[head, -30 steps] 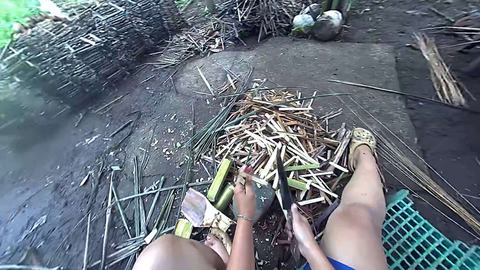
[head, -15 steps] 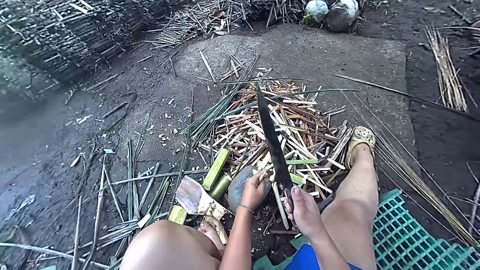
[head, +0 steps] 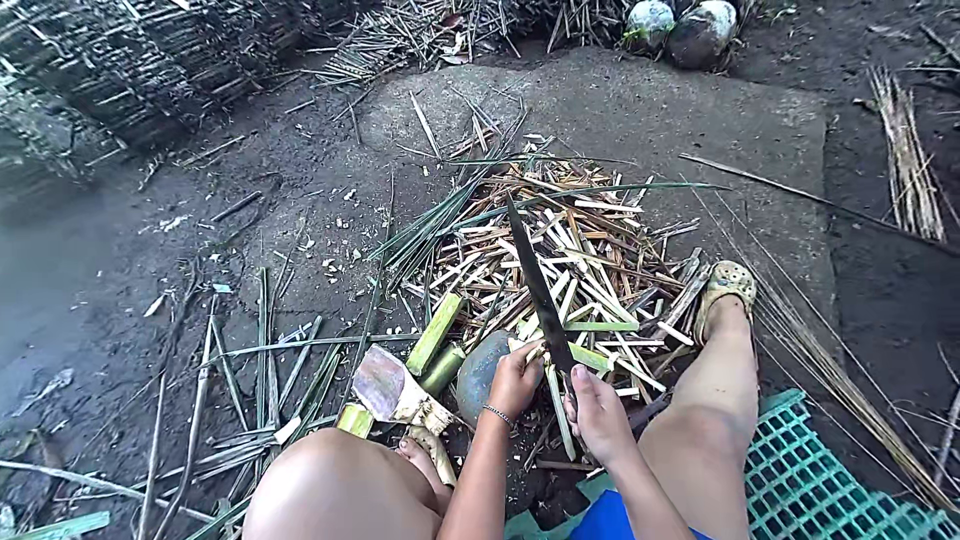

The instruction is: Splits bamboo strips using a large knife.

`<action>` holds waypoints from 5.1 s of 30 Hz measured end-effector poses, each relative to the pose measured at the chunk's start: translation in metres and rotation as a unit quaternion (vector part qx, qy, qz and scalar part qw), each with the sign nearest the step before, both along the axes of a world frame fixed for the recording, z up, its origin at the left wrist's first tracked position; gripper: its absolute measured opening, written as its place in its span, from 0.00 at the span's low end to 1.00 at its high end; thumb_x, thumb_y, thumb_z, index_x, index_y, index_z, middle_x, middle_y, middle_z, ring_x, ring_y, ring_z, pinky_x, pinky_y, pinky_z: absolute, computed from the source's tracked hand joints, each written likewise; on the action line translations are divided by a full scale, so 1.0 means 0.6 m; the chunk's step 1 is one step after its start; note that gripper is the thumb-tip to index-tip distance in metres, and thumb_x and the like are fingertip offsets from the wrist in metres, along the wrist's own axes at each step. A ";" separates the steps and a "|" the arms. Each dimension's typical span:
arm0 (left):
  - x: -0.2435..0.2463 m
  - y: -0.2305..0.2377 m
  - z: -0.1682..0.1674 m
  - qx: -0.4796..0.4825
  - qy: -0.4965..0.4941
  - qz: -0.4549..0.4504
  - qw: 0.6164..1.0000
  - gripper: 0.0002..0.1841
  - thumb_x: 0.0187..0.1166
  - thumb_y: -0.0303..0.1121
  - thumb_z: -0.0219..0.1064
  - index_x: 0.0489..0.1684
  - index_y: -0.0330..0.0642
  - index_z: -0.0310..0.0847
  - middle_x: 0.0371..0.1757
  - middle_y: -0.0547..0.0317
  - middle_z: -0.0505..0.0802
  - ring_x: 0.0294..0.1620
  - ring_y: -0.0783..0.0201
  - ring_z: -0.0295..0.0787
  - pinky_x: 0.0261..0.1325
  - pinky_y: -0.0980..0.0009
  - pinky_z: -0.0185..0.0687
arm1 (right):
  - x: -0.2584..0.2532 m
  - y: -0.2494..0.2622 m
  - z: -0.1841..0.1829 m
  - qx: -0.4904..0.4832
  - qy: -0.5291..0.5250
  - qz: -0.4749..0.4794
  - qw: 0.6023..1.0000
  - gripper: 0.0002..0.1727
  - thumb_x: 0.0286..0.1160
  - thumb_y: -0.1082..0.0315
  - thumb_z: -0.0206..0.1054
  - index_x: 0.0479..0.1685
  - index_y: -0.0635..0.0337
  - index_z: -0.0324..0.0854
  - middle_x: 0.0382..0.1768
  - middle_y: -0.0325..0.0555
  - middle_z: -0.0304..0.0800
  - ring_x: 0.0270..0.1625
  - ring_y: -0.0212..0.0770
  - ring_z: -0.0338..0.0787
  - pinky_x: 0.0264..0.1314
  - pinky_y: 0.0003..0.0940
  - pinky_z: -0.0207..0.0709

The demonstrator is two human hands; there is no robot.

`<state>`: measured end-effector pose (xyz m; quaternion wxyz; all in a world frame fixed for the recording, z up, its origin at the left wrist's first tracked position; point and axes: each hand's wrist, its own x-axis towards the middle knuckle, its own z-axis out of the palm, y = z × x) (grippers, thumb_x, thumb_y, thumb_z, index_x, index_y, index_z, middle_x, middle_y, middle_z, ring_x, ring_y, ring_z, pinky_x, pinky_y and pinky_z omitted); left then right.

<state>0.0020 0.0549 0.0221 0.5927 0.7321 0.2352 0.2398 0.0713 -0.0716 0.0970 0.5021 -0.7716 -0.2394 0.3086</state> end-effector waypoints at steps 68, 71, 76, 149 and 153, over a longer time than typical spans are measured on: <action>0.222 0.139 -0.067 -0.002 0.404 -0.054 0.913 0.30 0.86 0.36 0.61 0.86 0.32 0.61 0.75 0.29 0.80 0.77 0.37 0.77 0.80 0.42 0.69 | 0.023 -0.230 -0.066 0.156 0.421 -0.188 0.873 0.37 0.88 0.36 0.18 0.29 0.45 0.69 0.10 0.26 0.70 0.08 0.24 0.69 0.12 0.19 0.68; 0.235 0.092 -0.107 0.013 0.447 -0.050 0.893 0.30 0.86 0.38 0.61 0.87 0.38 0.63 0.79 0.34 0.78 0.81 0.38 0.75 0.81 0.40 0.68 | 0.037 -0.240 -0.085 0.189 0.464 -0.180 0.846 0.39 0.85 0.32 0.17 0.29 0.43 0.70 0.10 0.27 0.72 0.08 0.26 0.71 0.11 0.21 0.69; 0.232 0.079 -0.079 -0.026 0.277 -0.021 0.960 0.21 0.88 0.29 0.59 0.78 0.32 0.75 0.74 0.31 0.81 0.76 0.42 0.78 0.80 0.49 0.70 | 0.039 -0.186 -0.035 0.133 0.451 -0.256 0.845 0.32 0.93 0.40 0.22 0.30 0.48 0.63 0.08 0.30 0.65 0.05 0.26 0.67 0.09 0.19 0.67; -0.056 0.056 -0.005 -0.161 -0.197 0.453 0.854 0.47 0.56 0.20 0.58 0.87 0.29 0.43 0.86 0.34 0.59 0.79 0.54 0.67 0.72 0.64 0.72 | 0.006 -0.011 -0.010 -0.011 0.029 0.007 0.999 0.30 0.93 0.46 0.37 0.30 0.55 0.75 0.13 0.29 0.64 0.13 0.28 0.67 0.17 0.28 0.69; -0.054 0.062 0.036 -0.090 -0.234 0.269 0.930 0.56 0.45 0.35 0.73 0.87 0.37 0.46 0.86 0.50 0.64 0.86 0.62 0.60 0.84 0.60 0.63 | -0.008 0.024 -0.159 -0.183 0.102 0.051 0.976 0.39 0.94 0.41 0.35 0.39 0.68 0.81 0.20 0.46 0.73 0.21 0.44 0.74 0.31 0.47 0.74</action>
